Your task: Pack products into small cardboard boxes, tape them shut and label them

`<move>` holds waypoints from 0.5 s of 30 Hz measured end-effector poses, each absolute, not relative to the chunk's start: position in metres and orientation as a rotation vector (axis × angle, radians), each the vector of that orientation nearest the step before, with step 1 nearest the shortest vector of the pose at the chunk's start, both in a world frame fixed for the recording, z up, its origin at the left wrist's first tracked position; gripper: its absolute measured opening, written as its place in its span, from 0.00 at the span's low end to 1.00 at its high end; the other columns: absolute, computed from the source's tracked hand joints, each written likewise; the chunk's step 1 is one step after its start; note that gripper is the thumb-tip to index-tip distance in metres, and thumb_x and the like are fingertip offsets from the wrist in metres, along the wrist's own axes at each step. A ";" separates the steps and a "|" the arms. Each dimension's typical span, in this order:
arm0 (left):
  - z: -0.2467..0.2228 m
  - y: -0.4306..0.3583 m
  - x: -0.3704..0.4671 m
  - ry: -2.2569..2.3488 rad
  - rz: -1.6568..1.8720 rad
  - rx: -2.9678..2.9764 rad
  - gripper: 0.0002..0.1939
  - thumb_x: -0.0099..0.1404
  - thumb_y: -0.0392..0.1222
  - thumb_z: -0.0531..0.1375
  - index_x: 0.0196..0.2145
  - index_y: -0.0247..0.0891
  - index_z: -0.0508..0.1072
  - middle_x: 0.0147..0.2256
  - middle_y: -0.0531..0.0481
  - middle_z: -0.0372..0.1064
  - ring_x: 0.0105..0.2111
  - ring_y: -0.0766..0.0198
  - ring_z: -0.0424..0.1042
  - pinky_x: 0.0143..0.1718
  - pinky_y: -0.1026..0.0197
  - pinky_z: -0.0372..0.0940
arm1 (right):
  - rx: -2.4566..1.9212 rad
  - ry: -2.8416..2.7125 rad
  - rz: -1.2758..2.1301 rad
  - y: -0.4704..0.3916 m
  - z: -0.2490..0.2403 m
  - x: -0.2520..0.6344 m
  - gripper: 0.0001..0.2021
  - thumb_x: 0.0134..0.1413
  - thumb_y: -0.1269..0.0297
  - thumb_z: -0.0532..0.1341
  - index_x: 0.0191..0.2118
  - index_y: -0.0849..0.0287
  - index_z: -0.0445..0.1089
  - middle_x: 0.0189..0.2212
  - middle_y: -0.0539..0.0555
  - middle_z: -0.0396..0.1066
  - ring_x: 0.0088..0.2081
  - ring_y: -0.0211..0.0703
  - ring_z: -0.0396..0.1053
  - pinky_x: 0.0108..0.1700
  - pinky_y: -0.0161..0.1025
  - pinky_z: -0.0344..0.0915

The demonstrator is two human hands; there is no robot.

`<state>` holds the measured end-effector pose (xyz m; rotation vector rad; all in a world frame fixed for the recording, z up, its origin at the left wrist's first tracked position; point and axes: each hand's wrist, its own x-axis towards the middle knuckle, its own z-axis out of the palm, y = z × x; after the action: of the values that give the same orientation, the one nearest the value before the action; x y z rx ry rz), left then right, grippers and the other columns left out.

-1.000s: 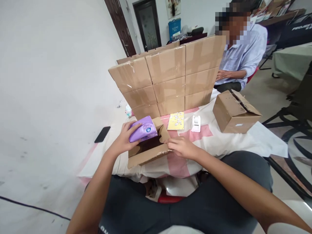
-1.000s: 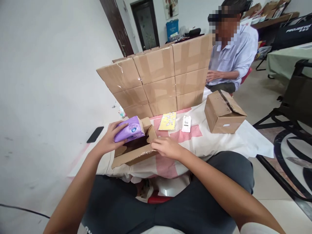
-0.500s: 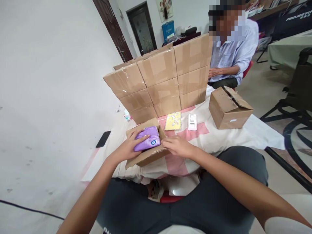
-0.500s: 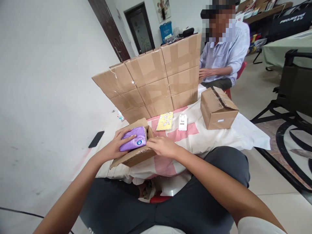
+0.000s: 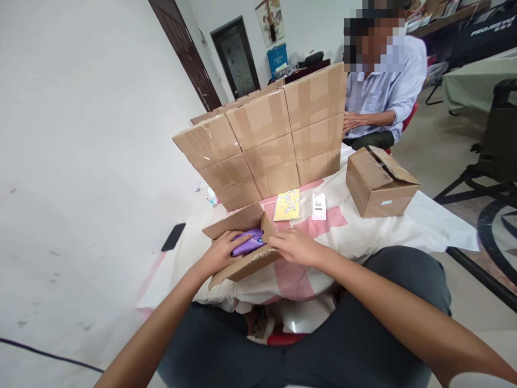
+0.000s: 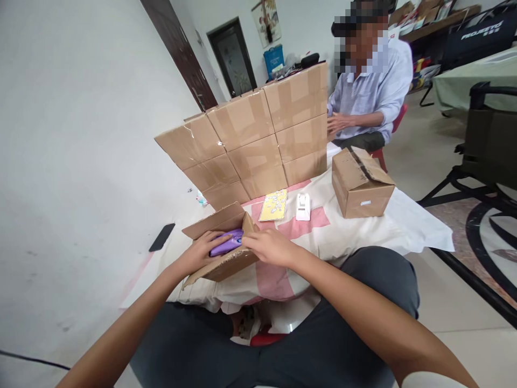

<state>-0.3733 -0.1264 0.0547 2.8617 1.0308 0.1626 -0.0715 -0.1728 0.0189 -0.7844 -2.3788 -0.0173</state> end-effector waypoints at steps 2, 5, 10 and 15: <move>0.054 -0.128 -0.374 0.989 0.209 2.931 0.29 0.73 0.49 0.58 0.69 0.54 0.62 0.65 0.42 0.63 0.60 0.47 0.62 0.61 0.41 0.62 | -0.781 -2.377 -0.004 -0.174 0.021 -0.071 0.07 0.64 0.75 0.55 0.40 0.56 0.67 0.34 0.52 0.73 0.32 0.41 0.68 0.33 0.37 0.53; 0.057 -0.128 -0.372 0.969 0.010 2.921 0.24 0.75 0.53 0.53 0.67 0.60 0.64 0.69 0.50 0.60 0.63 0.46 0.60 0.64 0.40 0.57 | -0.824 -2.376 0.038 -0.173 0.022 -0.071 0.06 0.65 0.74 0.55 0.41 0.56 0.67 0.34 0.52 0.73 0.31 0.40 0.68 0.32 0.36 0.51; 0.077 -0.118 -0.368 0.928 -0.185 2.783 0.25 0.78 0.56 0.44 0.60 0.52 0.75 0.62 0.49 0.70 0.61 0.51 0.65 0.63 0.46 0.55 | -0.841 -2.358 0.060 -0.171 0.021 -0.069 0.06 0.63 0.75 0.57 0.41 0.57 0.67 0.34 0.51 0.73 0.32 0.40 0.67 0.31 0.36 0.49; 0.074 -0.114 -0.384 0.888 0.355 2.807 0.33 0.77 0.57 0.40 0.31 0.42 0.79 0.30 0.44 0.75 0.34 0.55 0.71 0.44 0.50 0.65 | -0.704 -2.322 -0.080 -0.180 0.031 -0.066 0.12 0.72 0.64 0.52 0.36 0.58 0.69 0.29 0.52 0.71 0.31 0.42 0.64 0.35 0.39 0.54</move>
<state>-0.3838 -0.1138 0.0740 2.8065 0.8878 0.3550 -0.0664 -0.1797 0.0309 -0.7045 -2.3223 -0.0798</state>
